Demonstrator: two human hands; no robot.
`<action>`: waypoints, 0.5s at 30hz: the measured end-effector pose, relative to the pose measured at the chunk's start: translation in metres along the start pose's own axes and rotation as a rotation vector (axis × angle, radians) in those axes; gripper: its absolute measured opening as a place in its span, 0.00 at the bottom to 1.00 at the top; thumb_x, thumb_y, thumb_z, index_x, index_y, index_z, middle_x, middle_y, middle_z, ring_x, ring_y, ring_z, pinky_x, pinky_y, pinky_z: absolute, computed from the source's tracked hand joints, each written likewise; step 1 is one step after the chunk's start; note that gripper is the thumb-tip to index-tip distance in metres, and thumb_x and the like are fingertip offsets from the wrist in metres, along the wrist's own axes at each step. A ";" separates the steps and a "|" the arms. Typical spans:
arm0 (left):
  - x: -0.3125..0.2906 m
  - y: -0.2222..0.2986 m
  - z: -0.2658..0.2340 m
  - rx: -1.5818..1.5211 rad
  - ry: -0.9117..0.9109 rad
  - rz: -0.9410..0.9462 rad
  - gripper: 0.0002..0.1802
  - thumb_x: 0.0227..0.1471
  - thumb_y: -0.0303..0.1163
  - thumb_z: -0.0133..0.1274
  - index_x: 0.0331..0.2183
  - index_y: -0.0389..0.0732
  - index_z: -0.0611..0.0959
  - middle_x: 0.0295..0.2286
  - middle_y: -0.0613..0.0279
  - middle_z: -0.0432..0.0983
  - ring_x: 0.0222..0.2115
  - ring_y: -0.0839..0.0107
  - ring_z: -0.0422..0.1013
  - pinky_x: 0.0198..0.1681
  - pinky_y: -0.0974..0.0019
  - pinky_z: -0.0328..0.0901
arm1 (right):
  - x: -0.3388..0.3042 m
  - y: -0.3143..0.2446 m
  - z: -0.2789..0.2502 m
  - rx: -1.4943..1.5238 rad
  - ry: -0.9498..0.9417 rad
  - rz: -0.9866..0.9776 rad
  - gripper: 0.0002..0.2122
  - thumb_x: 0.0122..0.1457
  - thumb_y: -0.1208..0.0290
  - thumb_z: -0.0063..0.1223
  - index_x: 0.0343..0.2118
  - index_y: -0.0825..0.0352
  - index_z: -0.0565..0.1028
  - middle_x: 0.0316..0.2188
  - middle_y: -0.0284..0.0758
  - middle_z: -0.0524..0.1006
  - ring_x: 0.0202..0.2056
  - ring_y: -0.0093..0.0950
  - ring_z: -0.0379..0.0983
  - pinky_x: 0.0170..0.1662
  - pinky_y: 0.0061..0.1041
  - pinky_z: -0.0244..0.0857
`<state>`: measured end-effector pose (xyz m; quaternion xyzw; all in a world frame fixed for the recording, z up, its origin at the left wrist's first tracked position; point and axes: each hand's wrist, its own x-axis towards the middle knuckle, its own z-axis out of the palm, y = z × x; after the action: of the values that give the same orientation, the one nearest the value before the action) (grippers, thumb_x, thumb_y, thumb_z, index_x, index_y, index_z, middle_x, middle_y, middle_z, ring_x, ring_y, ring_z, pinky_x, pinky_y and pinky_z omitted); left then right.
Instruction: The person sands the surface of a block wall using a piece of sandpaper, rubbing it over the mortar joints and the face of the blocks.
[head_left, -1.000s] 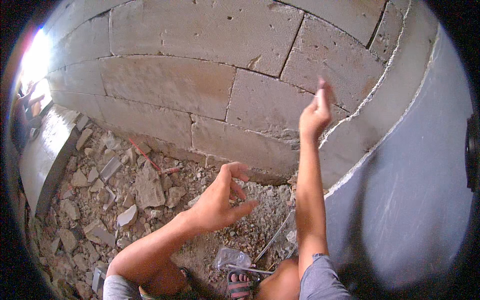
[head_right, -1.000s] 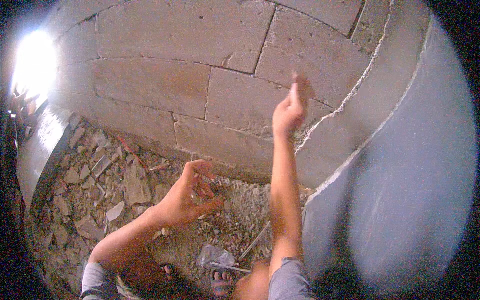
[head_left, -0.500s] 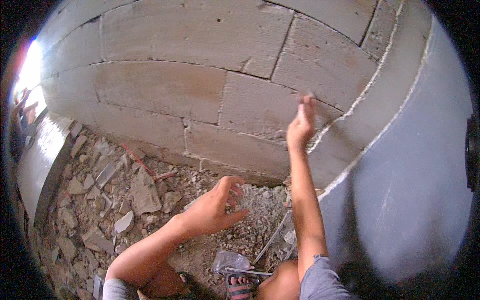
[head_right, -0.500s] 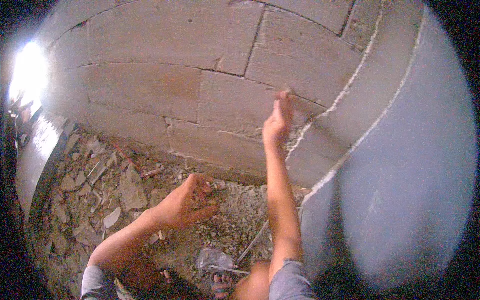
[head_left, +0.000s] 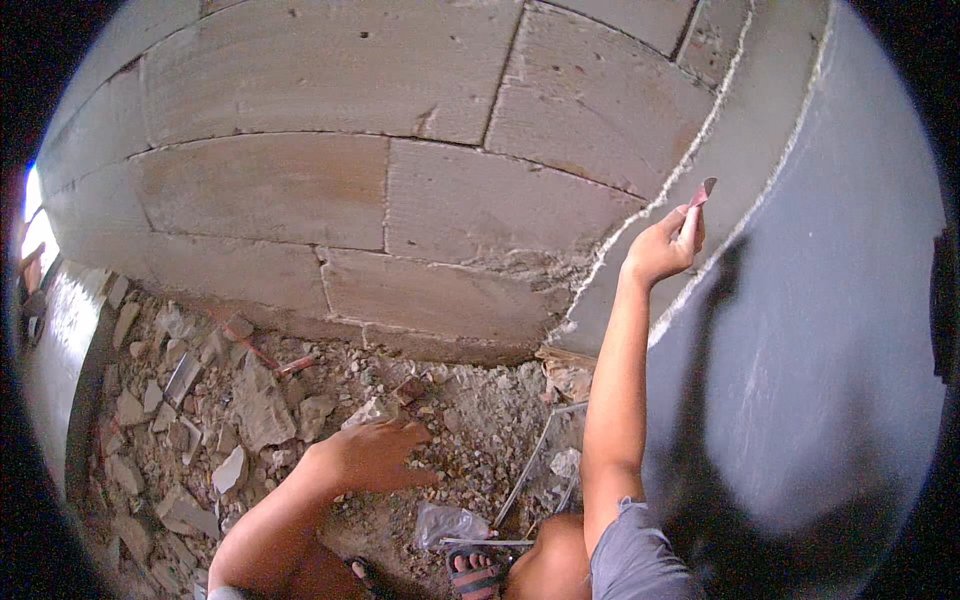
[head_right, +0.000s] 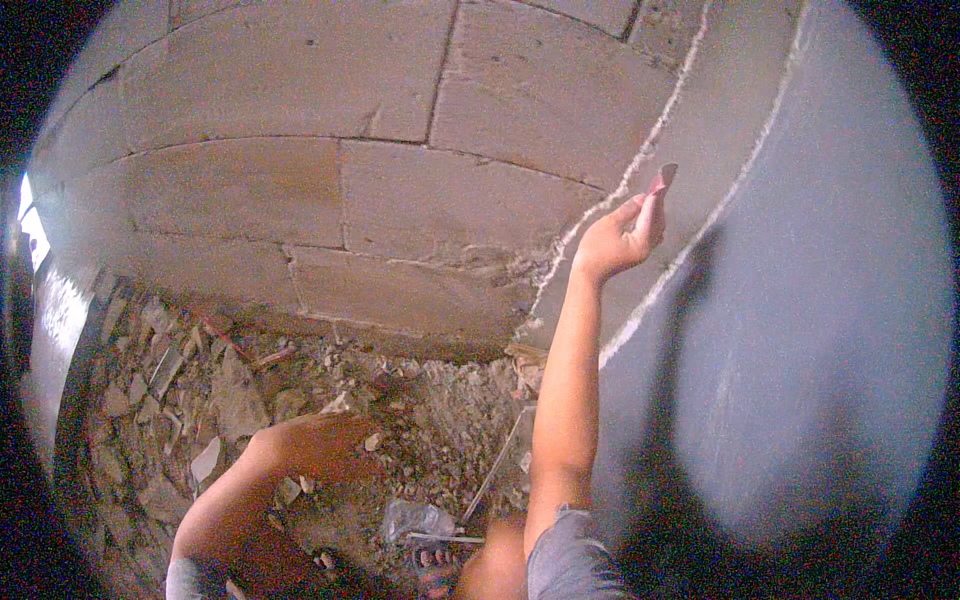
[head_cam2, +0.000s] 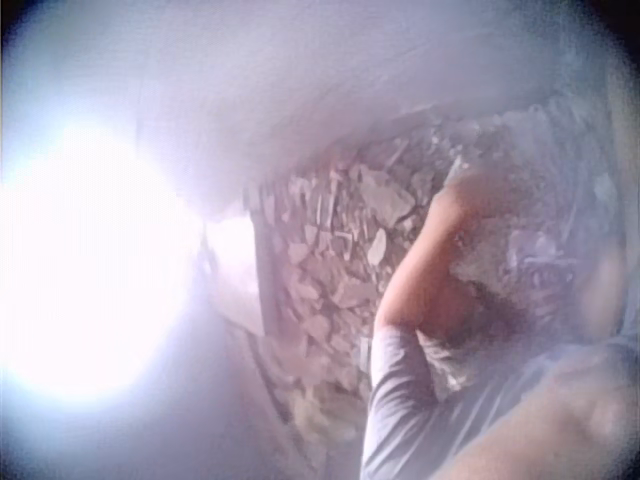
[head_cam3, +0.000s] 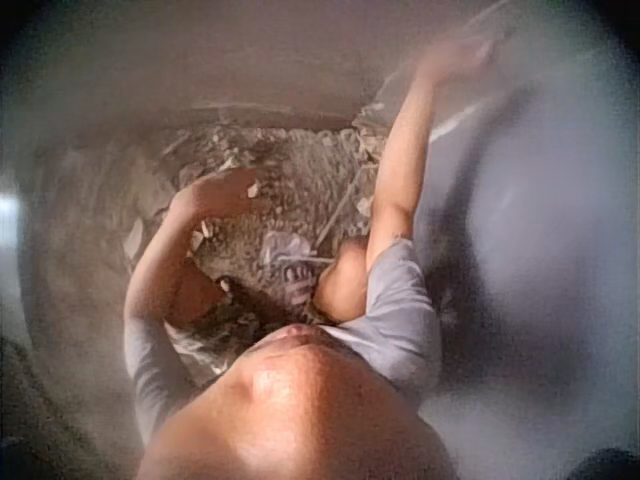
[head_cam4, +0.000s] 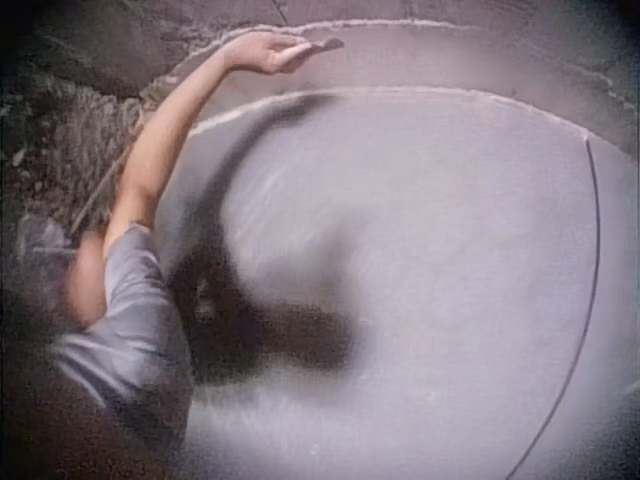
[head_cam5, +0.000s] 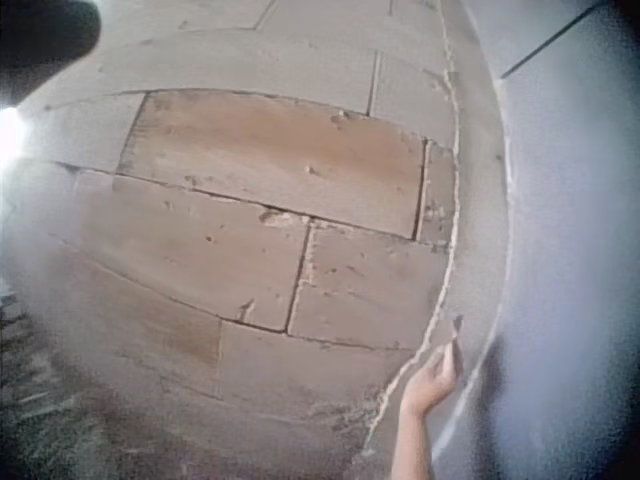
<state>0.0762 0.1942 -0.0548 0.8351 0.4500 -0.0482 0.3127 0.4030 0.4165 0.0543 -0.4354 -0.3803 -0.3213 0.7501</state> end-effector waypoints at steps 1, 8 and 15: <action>-0.001 -0.001 0.001 0.030 0.035 0.042 0.40 0.47 0.60 0.48 0.49 0.34 0.69 0.44 0.39 0.69 0.48 0.48 0.65 0.51 0.52 0.60 | 0.003 0.019 0.002 0.136 0.029 0.135 0.14 0.58 0.76 0.44 0.47 0.70 0.73 0.46 0.43 0.74 0.44 0.34 0.71 0.49 0.28 0.61; 0.011 -0.012 0.011 0.013 0.027 0.062 0.40 0.47 0.61 0.49 0.49 0.35 0.70 0.45 0.39 0.69 0.48 0.48 0.65 0.52 0.53 0.59 | -0.031 0.017 0.012 0.160 -0.198 -0.115 0.15 0.56 0.81 0.43 0.47 0.66 0.74 0.44 0.38 0.76 0.46 0.32 0.70 0.49 0.29 0.60; 0.013 -0.010 0.010 0.031 -0.038 0.004 0.42 0.46 0.62 0.49 0.51 0.37 0.68 0.46 0.40 0.67 0.51 0.49 0.62 0.54 0.54 0.57 | -0.055 -0.012 0.021 0.192 -0.328 -0.210 0.15 0.51 0.82 0.50 0.43 0.66 0.75 0.45 0.43 0.73 0.47 0.41 0.67 0.50 0.39 0.57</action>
<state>0.0782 0.2016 -0.0719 0.8396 0.4417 -0.0706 0.3083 0.3595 0.4385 0.0194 -0.3666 -0.5693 -0.2846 0.6786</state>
